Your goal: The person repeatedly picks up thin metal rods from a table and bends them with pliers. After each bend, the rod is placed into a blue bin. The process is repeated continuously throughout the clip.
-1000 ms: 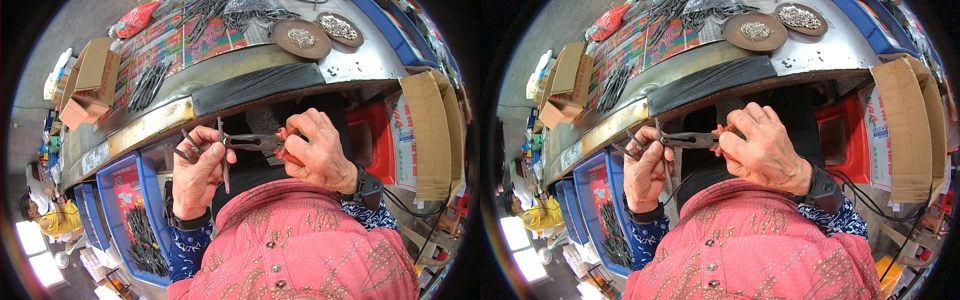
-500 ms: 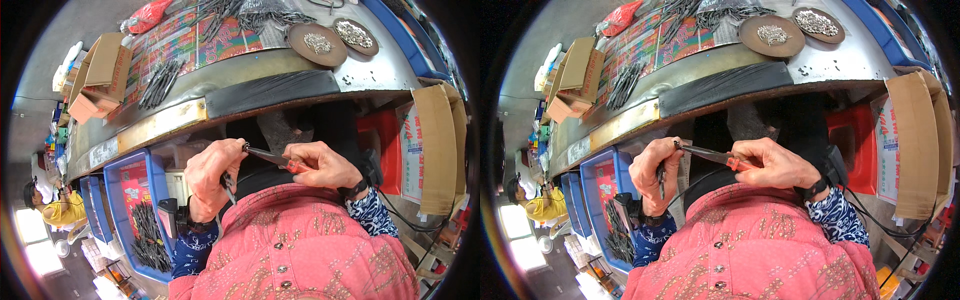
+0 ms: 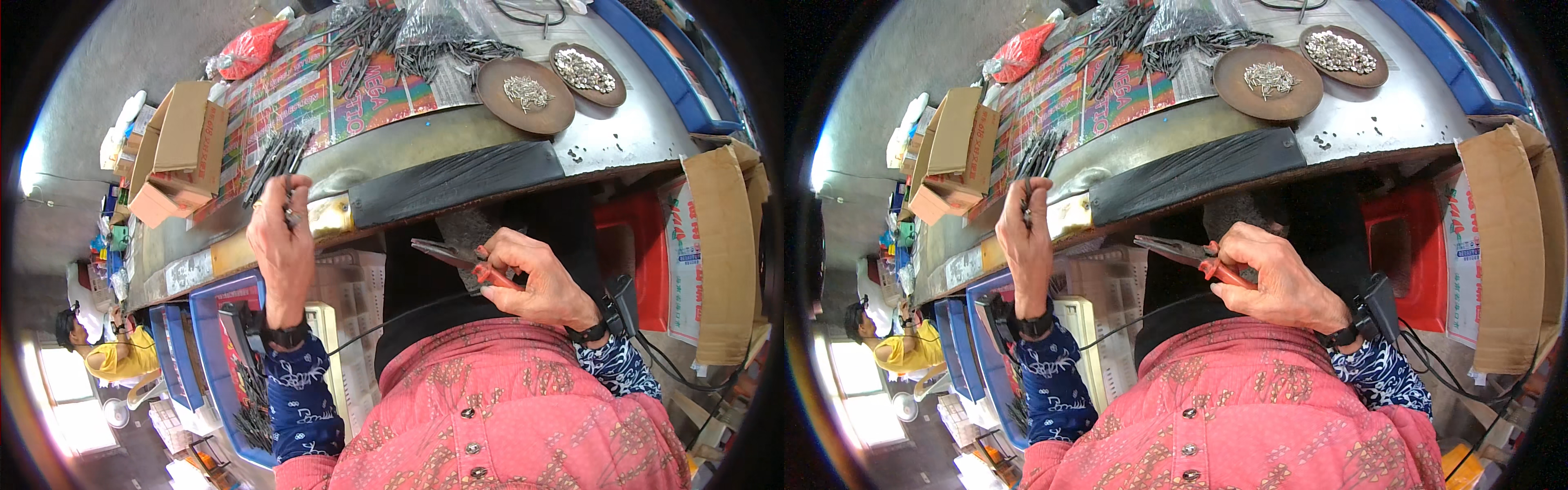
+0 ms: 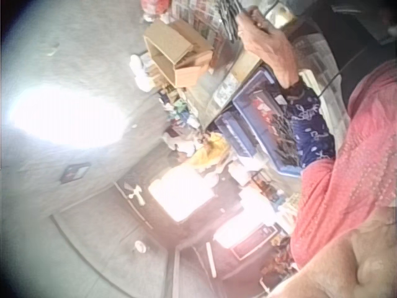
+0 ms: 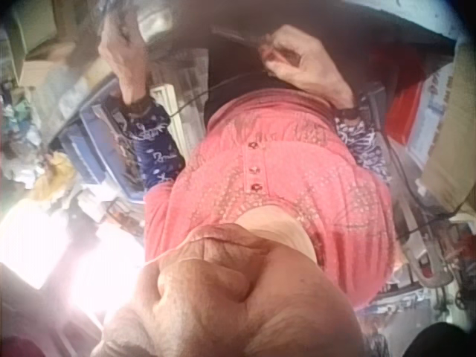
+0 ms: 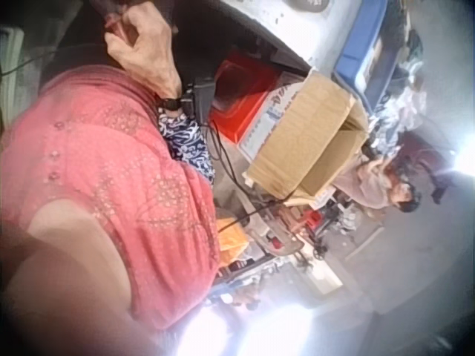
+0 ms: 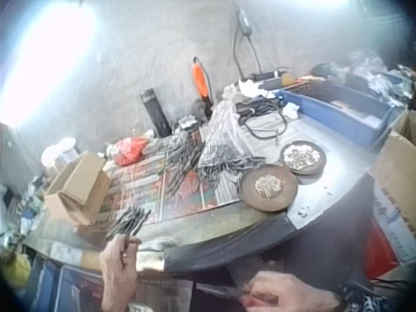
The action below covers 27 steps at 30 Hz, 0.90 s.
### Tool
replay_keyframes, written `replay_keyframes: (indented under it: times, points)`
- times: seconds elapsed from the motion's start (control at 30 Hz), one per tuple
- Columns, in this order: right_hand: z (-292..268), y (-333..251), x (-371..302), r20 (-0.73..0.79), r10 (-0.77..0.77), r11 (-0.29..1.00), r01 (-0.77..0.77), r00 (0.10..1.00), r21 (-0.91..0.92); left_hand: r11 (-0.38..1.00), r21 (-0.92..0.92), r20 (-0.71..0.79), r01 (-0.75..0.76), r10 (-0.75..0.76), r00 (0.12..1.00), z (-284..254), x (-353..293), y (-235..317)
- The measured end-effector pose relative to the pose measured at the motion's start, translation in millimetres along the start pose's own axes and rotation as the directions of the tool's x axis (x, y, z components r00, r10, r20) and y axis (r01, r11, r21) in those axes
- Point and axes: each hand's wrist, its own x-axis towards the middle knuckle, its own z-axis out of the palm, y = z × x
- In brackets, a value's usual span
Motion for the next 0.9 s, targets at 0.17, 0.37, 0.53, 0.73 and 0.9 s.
replay_keyframes:
  times: [0.17,0.37,0.53,0.73,0.9]
  points:
    - [1,4,1,0.029,0.003,0.996,0.0,1.0,-0.086,0.994,0.01,0.049,0.105,-0.105,0.993,13,31,-33]
    - [3,10,3,0.005,-0.016,0.997,0.016,1.0,-0.081,0.964,0.238,0.009,-0.12,0.121,0.993,36,55,-61]
    - [7,15,6,-0.037,-0.061,0.996,0.058,0.997,-0.068,0.908,0.407,0.063,-0.101,0.082,0.995,44,59,-63]
    - [8,16,5,-0.037,-0.064,0.995,0.061,0.997,-0.082,0.894,0.439,0.059,-0.091,0.072,0.996,49,56,-60]
    - [5,11,3,-0.046,-0.09,0.988,0.083,0.995,-0.128,0.928,0.354,0.026,-0.119,0.117,0.993,47,49,-54]
